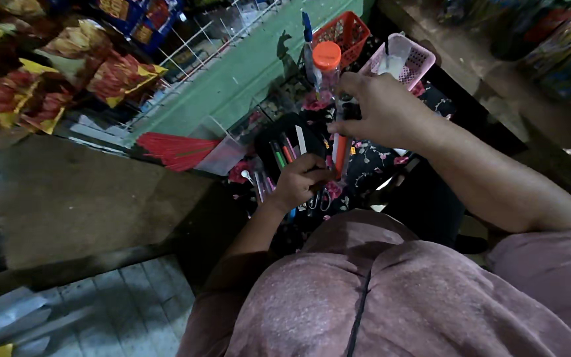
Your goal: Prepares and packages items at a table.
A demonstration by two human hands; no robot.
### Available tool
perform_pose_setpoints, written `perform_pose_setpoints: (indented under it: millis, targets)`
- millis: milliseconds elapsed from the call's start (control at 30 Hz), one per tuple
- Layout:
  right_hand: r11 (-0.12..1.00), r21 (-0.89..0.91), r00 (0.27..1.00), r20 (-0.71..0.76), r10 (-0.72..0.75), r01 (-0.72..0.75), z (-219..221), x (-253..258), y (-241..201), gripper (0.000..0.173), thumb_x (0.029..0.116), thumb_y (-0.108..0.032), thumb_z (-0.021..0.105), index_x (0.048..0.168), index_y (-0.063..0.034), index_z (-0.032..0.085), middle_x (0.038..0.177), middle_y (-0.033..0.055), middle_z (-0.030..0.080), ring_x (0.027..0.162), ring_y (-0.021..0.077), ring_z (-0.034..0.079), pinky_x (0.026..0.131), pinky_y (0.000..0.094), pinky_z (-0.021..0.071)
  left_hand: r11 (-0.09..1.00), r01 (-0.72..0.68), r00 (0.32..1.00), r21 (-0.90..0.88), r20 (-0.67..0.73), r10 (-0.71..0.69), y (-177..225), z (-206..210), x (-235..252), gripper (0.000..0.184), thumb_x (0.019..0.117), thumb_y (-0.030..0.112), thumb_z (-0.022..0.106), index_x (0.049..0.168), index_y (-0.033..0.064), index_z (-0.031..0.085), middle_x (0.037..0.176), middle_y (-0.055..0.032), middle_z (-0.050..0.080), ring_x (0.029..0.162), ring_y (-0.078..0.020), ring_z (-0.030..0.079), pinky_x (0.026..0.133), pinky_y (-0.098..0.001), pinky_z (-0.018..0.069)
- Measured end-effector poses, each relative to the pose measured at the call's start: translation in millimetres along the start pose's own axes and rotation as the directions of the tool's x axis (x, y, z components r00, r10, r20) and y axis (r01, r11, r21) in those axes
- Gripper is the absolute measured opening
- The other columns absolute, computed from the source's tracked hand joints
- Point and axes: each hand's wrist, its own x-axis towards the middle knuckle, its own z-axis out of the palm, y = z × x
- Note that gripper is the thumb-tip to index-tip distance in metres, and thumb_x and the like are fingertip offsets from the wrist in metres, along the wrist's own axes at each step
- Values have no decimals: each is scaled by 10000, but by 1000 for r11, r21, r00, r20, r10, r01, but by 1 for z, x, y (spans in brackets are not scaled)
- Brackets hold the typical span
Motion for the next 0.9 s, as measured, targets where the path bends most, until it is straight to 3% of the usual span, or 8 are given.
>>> perform_pose_setpoints:
  millis: [100, 267, 400, 600, 767, 900]
  targets:
    - [1000, -4, 999, -7, 31, -31, 3, -1, -5, 424, 958, -253, 718, 1266, -8, 560, 1036, 191, 678, 937, 343, 682, 831, 512, 538, 1000, -26, 999, 5, 35, 26, -1, 3, 0, 131, 946, 110, 669, 931, 43, 780, 943, -157, 696, 942, -244, 671, 877, -328, 552]
    - [997, -48, 998, -44, 50, -52, 10, -1, -10, 406, 966, -266, 708, 1234, -2, 556, 936, 170, 662, 837, 325, 667, 763, 486, 534, 992, -106, 993, 62, 51, 102, 0, 12, -2, 125, 938, 127, 677, 924, 50, 774, 932, -156, 711, 898, -273, 691, 805, -377, 575]
    - [999, -26, 1000, -1, 30, -30, 9, -2, -6, 404, 963, -260, 715, 1233, -1, 562, 975, 183, 668, 870, 338, 675, 787, 501, 541, 998, -36, 999, 48, -10, 37, -3, 12, -6, 125, 939, 110, 668, 946, 57, 781, 949, -154, 708, 925, -256, 685, 844, -348, 567]
    - [995, 29, 987, 130, -99, 96, -2, -5, 4, 417, 954, -233, 727, 1281, -30, 566, 1075, 165, 682, 943, 298, 682, 850, 483, 546, 999, 44, 998, 26, -43, -43, -15, 4, -11, 121, 946, 117, 675, 935, 67, 785, 961, -155, 695, 935, -240, 666, 864, -330, 547]
    - [961, 37, 937, 213, -276, 275, -7, -5, 11, 312, 935, -143, 730, 1204, -32, 619, 1025, 136, 692, 915, 262, 686, 836, 447, 559, 1000, 11, 999, 4, -39, -11, -22, 4, -10, 138, 963, 120, 652, 947, 67, 779, 954, -150, 688, 934, -240, 656, 864, -336, 537]
    - [983, -3, 971, 162, -178, 181, -6, -4, 7, 340, 955, -243, 720, 1199, -32, 614, 964, 143, 684, 859, 281, 679, 786, 463, 549, 997, -25, 1000, 74, -4, 25, -16, 3, -4, 133, 951, 101, 655, 951, 55, 779, 946, -168, 694, 907, -280, 668, 829, -373, 552]
